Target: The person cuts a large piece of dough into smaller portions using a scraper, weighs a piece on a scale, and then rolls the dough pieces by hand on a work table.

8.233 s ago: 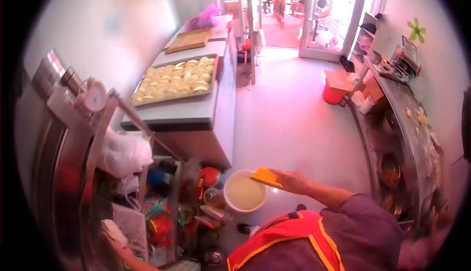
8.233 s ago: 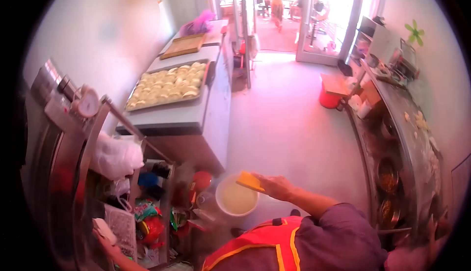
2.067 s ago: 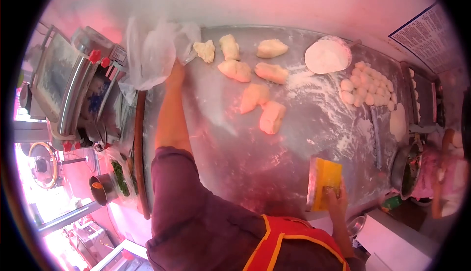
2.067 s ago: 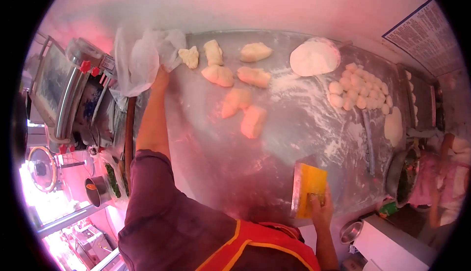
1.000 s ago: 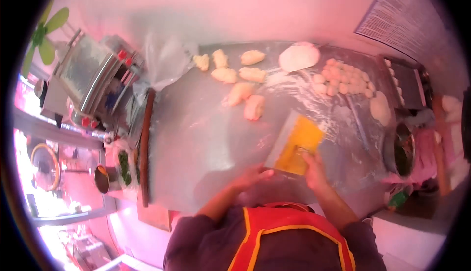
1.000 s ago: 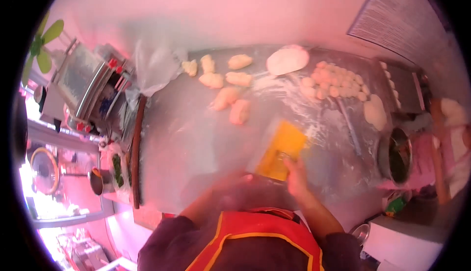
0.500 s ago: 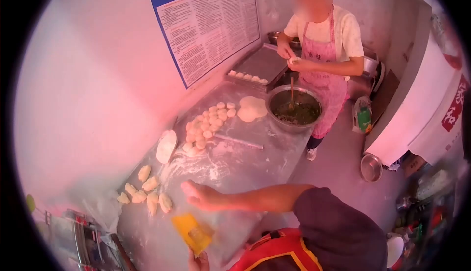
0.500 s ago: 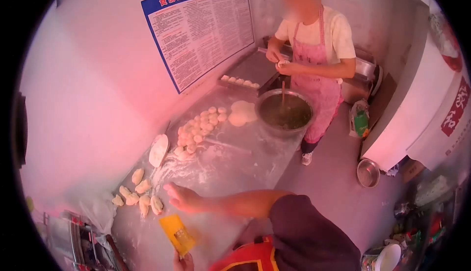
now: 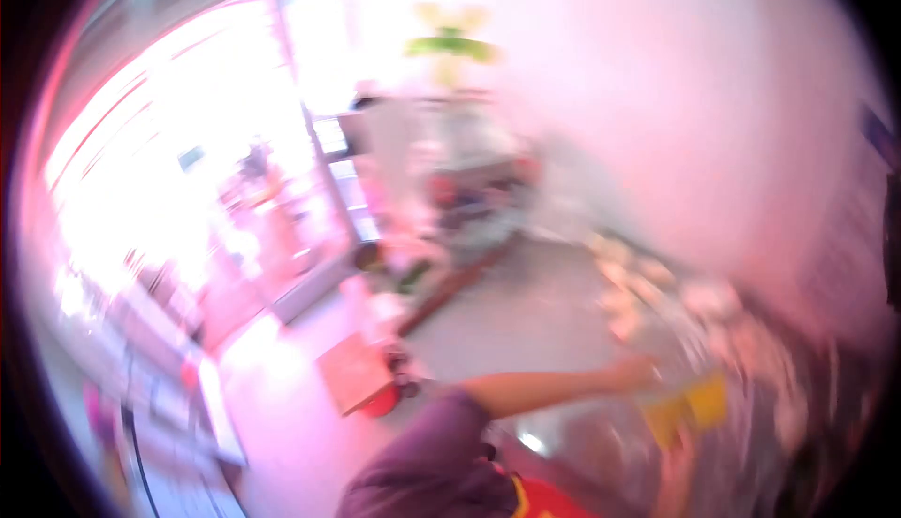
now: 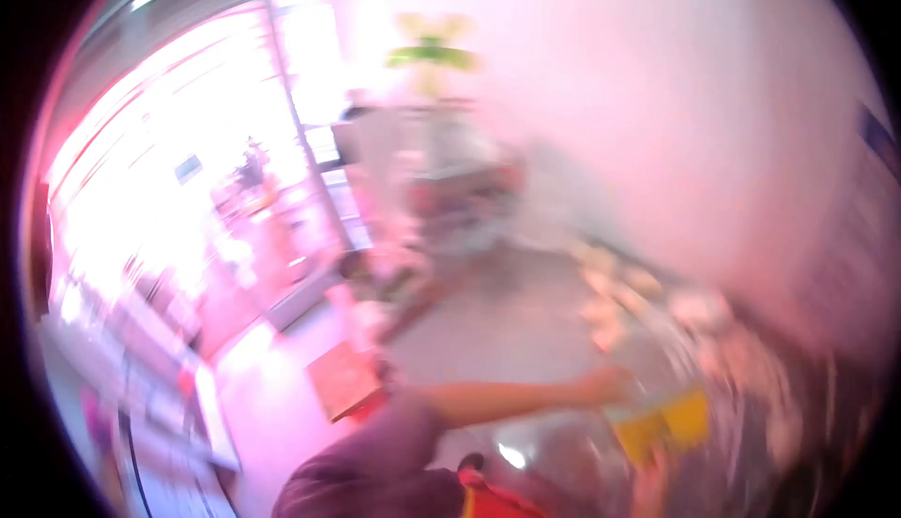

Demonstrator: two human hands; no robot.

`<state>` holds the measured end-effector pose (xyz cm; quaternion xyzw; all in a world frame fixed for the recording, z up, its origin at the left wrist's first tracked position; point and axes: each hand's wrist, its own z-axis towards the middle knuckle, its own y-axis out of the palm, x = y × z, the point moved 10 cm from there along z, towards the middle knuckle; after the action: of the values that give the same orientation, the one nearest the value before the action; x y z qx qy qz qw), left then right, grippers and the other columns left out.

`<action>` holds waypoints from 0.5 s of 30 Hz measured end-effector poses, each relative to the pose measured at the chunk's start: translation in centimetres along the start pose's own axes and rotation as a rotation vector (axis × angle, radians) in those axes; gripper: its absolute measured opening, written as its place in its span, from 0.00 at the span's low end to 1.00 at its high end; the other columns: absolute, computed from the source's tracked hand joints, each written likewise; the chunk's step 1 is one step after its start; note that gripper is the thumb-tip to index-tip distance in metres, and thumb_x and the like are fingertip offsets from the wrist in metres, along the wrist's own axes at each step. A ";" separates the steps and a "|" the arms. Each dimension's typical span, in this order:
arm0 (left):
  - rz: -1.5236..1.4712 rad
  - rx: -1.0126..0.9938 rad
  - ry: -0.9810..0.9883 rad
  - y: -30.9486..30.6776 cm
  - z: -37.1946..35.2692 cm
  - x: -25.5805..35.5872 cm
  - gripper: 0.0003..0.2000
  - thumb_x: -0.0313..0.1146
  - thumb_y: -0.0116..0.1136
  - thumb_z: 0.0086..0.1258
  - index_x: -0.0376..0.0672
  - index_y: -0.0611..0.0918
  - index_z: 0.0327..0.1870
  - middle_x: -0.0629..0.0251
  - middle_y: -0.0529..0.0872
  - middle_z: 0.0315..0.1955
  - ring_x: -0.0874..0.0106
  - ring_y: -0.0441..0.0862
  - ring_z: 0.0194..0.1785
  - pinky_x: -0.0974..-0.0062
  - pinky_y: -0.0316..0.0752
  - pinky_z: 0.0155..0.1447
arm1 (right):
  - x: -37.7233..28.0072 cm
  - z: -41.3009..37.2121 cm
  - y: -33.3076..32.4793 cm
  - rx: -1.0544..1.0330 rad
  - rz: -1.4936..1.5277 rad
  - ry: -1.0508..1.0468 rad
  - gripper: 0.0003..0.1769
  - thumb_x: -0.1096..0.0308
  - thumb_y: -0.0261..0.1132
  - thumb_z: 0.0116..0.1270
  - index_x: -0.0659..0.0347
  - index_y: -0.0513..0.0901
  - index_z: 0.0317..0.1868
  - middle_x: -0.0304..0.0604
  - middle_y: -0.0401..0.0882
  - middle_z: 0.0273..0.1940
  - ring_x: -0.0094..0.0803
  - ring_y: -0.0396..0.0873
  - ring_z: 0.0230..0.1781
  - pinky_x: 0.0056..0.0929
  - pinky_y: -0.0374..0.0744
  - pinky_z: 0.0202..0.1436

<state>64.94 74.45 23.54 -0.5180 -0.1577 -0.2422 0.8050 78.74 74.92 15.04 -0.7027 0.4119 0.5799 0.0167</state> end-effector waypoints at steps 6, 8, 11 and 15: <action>0.169 -0.039 -0.177 -16.0 12.7 3.9 0.18 0.44 0.54 0.63 0.40 0.81 0.47 0.52 0.80 0.50 0.58 0.77 0.54 0.61 0.72 0.57 | 0.1 5.6 0.7 0.214 -0.263 -0.032 0.29 0.60 0.60 0.69 0.57 0.66 0.67 0.51 0.70 0.62 0.39 0.70 0.62 0.37 0.66 0.66; 0.273 0.059 -0.090 -22.4 14.6 5.7 0.18 0.44 0.54 0.63 0.41 0.82 0.46 0.53 0.81 0.48 0.58 0.78 0.53 0.61 0.73 0.55 | 1.5 5.8 -1.9 0.280 -0.294 -0.034 0.30 0.60 0.61 0.68 0.56 0.65 0.68 0.52 0.68 0.63 0.40 0.68 0.64 0.38 0.65 0.67; 0.371 0.161 0.011 -28.9 17.0 9.3 0.16 0.43 0.54 0.63 0.42 0.83 0.44 0.54 0.83 0.47 0.59 0.80 0.52 0.61 0.75 0.53 | 1.6 2.2 -7.1 0.385 -0.279 -0.075 0.31 0.60 0.61 0.68 0.54 0.64 0.69 0.53 0.67 0.65 0.42 0.67 0.66 0.39 0.63 0.70; 0.418 0.257 0.029 -35.3 17.9 11.0 0.15 0.43 0.54 0.63 0.44 0.84 0.42 0.56 0.84 0.45 0.59 0.82 0.50 0.62 0.77 0.50 | -0.2 0.5 -4.8 0.297 -0.052 -0.264 0.29 0.63 0.59 0.69 0.56 0.64 0.69 0.52 0.66 0.66 0.42 0.67 0.65 0.39 0.65 0.69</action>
<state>54.50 76.08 63.25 -0.4293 -0.0648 -0.0558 0.8991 81.24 78.47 12.87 -0.6208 0.4690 0.5991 0.1890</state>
